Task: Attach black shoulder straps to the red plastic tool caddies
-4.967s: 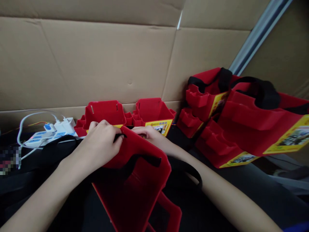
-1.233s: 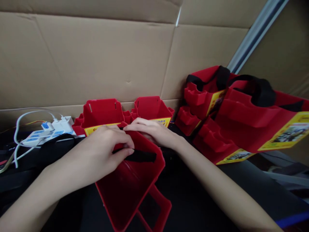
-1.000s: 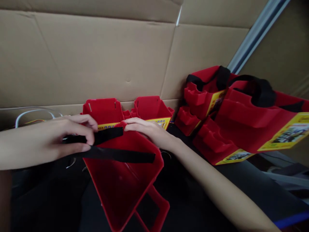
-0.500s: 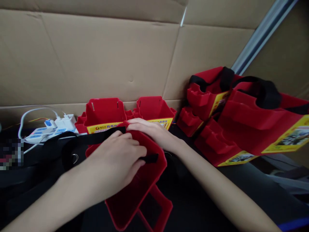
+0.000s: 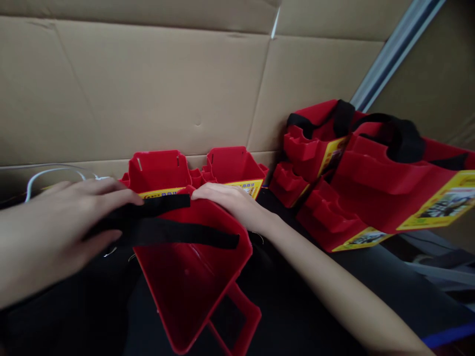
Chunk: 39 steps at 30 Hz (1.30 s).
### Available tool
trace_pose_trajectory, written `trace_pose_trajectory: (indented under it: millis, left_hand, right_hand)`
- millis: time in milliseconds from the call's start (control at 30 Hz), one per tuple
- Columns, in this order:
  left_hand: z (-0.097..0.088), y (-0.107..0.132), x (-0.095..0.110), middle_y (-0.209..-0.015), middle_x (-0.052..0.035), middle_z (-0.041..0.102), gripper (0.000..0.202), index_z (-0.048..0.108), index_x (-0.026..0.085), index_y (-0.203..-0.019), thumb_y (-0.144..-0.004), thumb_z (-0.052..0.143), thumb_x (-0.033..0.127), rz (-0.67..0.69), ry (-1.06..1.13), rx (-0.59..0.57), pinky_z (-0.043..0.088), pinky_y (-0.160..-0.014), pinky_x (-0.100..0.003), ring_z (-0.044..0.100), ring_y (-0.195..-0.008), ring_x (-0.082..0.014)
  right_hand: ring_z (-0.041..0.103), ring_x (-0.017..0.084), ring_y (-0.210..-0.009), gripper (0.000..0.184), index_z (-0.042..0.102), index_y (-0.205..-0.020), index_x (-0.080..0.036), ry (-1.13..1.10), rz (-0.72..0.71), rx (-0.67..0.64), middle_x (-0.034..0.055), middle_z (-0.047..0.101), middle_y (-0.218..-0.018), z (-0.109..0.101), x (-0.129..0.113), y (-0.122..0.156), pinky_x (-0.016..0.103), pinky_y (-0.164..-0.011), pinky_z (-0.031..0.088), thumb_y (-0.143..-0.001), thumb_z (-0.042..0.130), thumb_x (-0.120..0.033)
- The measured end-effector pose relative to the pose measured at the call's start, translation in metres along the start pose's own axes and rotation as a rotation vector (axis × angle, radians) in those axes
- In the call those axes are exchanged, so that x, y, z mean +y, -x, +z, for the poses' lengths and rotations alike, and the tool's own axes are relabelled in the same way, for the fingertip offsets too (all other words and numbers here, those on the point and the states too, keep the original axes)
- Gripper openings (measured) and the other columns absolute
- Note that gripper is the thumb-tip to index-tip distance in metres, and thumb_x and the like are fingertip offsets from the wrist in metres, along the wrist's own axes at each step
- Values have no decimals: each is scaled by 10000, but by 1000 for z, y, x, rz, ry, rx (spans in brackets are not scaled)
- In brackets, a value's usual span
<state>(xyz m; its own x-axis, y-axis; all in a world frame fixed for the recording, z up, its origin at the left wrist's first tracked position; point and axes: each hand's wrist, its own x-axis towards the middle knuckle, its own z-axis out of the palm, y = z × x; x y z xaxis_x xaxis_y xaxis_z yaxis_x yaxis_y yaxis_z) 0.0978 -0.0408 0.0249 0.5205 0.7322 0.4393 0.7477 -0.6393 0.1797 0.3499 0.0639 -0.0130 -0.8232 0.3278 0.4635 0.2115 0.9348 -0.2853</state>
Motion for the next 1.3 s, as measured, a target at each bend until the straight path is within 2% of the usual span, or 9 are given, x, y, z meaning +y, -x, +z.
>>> trace_pose_trajectory:
  millis: [133,267,367,500,600,767,1000,1167,1300]
  left_hand:
    - [12,5,48,-1356,8,521,447,431,319,-1310,-867,490,334,-30,-225,-106,352,-1054,-392,501,-1217,-242]
    - [31,-1,75,-1094,-15,667,405,459,349,-1287,-892,446,439,81,-99,-280,492,-687,-324,666,-827,-216]
    - [37,-5,77,-929,-18,690,296,578,316,-1157,-884,484,379,39,-46,-361,459,-626,-289,659,-715,-195]
    - [38,-11,82,-756,-33,683,179,671,235,-815,-860,505,285,33,-33,-449,428,-567,-274,647,-634,-192]
    - [37,-18,90,-655,-48,666,197,671,203,-713,-829,514,226,77,-108,-542,371,-465,-278,619,-526,-200]
    - [41,-23,95,-536,-49,619,245,659,184,-636,-813,489,180,213,-270,-609,245,-364,-301,532,-378,-199]
    - [50,-16,90,-519,-43,618,320,641,182,-569,-836,465,196,148,-157,-524,414,-494,-313,589,-462,-202]
    - [75,6,80,-582,-38,675,285,679,188,-604,-804,476,181,8,-41,-412,406,-993,-411,666,-798,-219]
    - [91,16,74,-592,-19,692,250,670,218,-585,-774,508,199,-26,32,-350,260,-1101,-502,616,-993,-253]
  right_hand:
    - [558,152,-1118,358,446,-1306,-255,25,96,107,48,597,-1200,11,-1,0,339,-965,449,-960,359,-248]
    - [595,146,-1003,417,392,-1347,-228,111,184,198,53,613,-1121,12,1,0,302,-871,479,-931,387,-202]
    - [601,159,-931,307,569,-1161,-205,323,204,178,56,623,-1071,-2,3,0,284,-797,481,-906,399,-175]
    - [612,206,-823,277,642,-1026,-209,716,477,110,69,628,-1013,-33,1,5,288,-595,443,-844,442,-148]
    - [598,271,-889,268,656,-1004,-172,881,627,78,130,619,-1008,-48,-2,11,333,-628,452,-806,481,-130]
    - [563,257,-1037,310,623,-1089,-195,488,310,-207,115,587,-1149,-46,-10,13,366,-842,457,-778,617,-197]
    - [634,162,-842,186,645,-902,-190,323,274,-180,46,687,-921,-30,-7,1,247,-703,436,-915,465,-235]
    - [652,260,-816,219,663,-943,-199,802,642,-118,97,692,-882,-58,5,15,316,-619,449,-889,470,-286]
    - [650,318,-870,246,658,-1013,-160,953,834,-68,140,674,-959,-83,13,30,409,-675,496,-852,501,-260]
